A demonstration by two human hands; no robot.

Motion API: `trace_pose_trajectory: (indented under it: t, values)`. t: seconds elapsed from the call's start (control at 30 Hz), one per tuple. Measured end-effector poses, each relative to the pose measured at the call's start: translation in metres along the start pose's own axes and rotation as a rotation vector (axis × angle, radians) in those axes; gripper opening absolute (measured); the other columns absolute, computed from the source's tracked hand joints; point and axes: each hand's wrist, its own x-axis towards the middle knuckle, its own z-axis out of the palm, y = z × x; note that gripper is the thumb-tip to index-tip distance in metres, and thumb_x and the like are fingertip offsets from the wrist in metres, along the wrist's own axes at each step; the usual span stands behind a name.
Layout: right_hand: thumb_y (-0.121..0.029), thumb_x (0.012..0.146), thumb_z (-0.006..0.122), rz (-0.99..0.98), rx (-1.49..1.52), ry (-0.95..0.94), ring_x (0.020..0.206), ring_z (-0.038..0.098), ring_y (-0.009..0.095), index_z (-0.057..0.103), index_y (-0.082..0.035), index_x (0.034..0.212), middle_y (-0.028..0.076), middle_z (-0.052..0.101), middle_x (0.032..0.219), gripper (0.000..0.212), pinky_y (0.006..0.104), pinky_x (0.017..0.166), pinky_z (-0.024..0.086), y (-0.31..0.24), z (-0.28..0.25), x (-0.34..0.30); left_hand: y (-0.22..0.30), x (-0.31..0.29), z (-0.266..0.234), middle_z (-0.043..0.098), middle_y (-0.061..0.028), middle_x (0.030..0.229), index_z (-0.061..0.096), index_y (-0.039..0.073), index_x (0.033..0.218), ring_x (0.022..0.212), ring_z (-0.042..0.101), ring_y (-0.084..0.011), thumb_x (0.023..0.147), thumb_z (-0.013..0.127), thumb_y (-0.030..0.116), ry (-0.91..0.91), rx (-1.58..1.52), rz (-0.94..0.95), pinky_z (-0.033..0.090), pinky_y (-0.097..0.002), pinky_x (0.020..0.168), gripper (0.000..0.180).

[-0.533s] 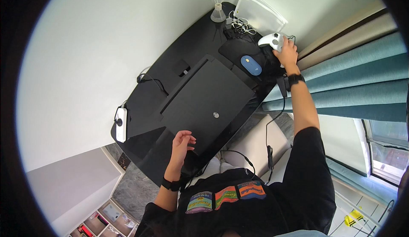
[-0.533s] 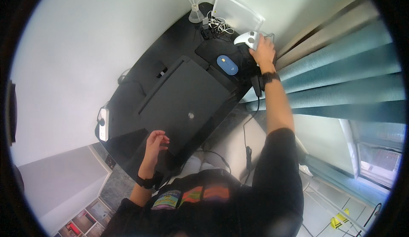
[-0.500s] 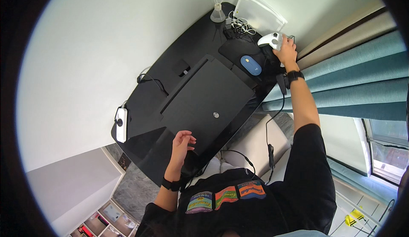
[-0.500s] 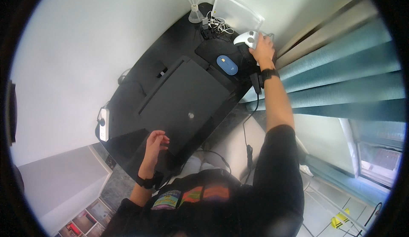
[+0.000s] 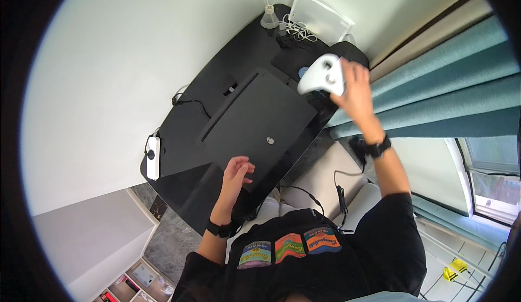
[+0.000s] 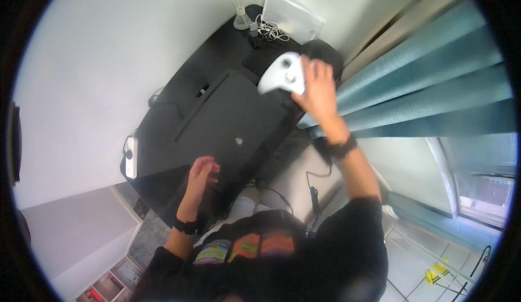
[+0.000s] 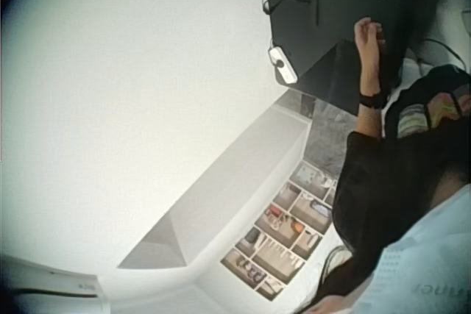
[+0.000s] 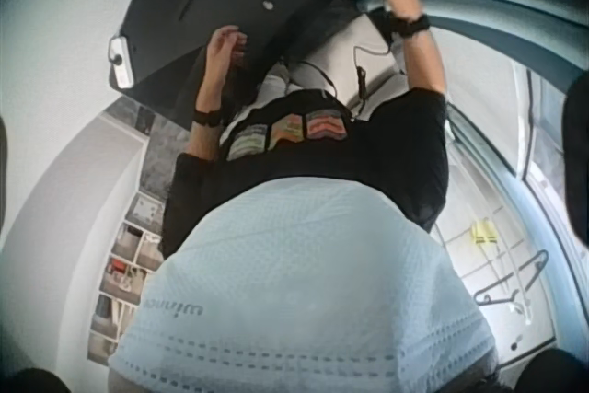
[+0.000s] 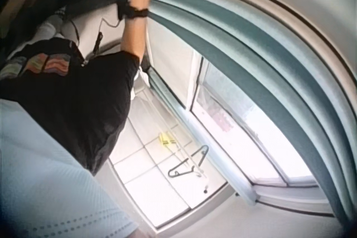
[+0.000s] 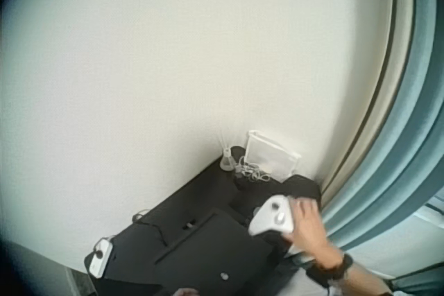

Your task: The person spreads and smooths a gray blanket over a bed, then walks to a desk to pack a white game controller and a cable into a black carrying case, which is placed on a shelf.

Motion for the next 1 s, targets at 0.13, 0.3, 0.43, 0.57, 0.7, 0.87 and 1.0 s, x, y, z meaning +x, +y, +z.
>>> trace_pose_trajectory:
  t: [0.13,0.3,0.43,0.57,0.7,0.87,1.0]
  values:
    - [-0.02,0.051,0.077,-0.148,0.313,-0.174,0.106,0.042,0.034,0.042,-0.004,0.125,0.015,0.045,0.113,0.084,0.0422,0.091,0.037,-0.076,-0.017,-0.062,0.006,0.006,0.035,0.044,-0.0106,0.123,0.032,0.006,0.13,0.113,0.042,-0.0167,0.083,0.058,0.022,-0.269,-0.075,0.331,0.039,-0.0301,0.089,0.056]
    - [-0.024,0.053,0.076,-0.362,0.3,-0.369,0.107,0.043,0.03,0.04,-0.007,0.126,0.013,0.045,0.111,0.084,0.0433,0.086,0.036,-0.123,-0.024,-0.118,0.001,-0.013,0.058,0.051,-0.0065,0.108,0.041,0.005,0.12,0.102,0.05,-0.0148,0.072,0.071,0.016,-0.175,0.088,0.265,0.042,-0.0282,0.085,0.058]
    - [-0.027,0.058,0.074,-0.404,0.4,-0.432,0.106,0.044,0.029,0.042,-0.008,0.125,0.012,0.046,0.112,0.076,0.0409,0.087,0.037,-0.132,-0.027,-0.14,-0.01,-0.04,0.053,0.052,-0.0051,0.096,0.046,0.006,0.11,0.083,0.056,-0.0134,0.072,0.07,0.009,-0.127,0.003,0.18,0.053,-0.0277,0.062,0.045]
    - [-0.026,0.065,0.07,-0.45,0.459,-0.354,0.107,0.045,0.028,0.047,-0.008,0.121,0.011,0.047,0.115,0.063,0.0392,0.09,0.038,-0.115,-0.024,-0.149,-0.02,-0.064,0.03,0.054,-0.004,0.093,0.047,0.005,0.108,0.081,0.056,-0.0128,0.073,0.07,0.009,-0.052,-0.067,0.137,0.052,-0.0275,0.059,0.042]
    - [-0.014,0.073,0.062,-0.096,0.387,-0.237,0.105,0.049,0.031,0.051,-0.005,0.113,0.014,0.053,0.112,0.042,0.0385,0.089,0.04,-0.065,-0.011,-0.149,-0.018,-0.089,-0.008,0.054,-0.0009,0.091,0.051,0.005,0.103,0.084,0.052,-0.0094,0.069,0.073,0.015,-0.044,0.053,0.191,0.043,-0.0241,0.073,0.042]
    - [-0.015,0.084,0.056,0.362,0.611,-0.107,0.086,0.057,0.025,0.053,-0.003,0.107,0.012,0.06,0.09,0.027,0.0346,0.075,0.046,-0.02,0.027,-0.152,-0.015,-0.13,-0.037,0.054,-0.0003,0.089,0.052,0.005,0.1,0.084,0.051,-0.0088,0.065,0.074,0.018,-0.028,0.055,0.235,0.041,-0.0232,0.075,0.044]
    - [-0.022,0.085,0.056,0.32,0.649,-0.366,0.079,0.059,0.024,0.057,-0.003,0.1,0.013,0.061,0.084,0.024,0.0328,0.071,0.046,-0.031,0.06,-0.164,-0.018,-0.154,-0.044,0.054,-0.0006,0.089,0.052,0.004,0.101,0.084,0.051,-0.0089,0.063,0.075,0.02,-0.031,0.071,0.235,0.04,-0.0226,0.075,0.047]
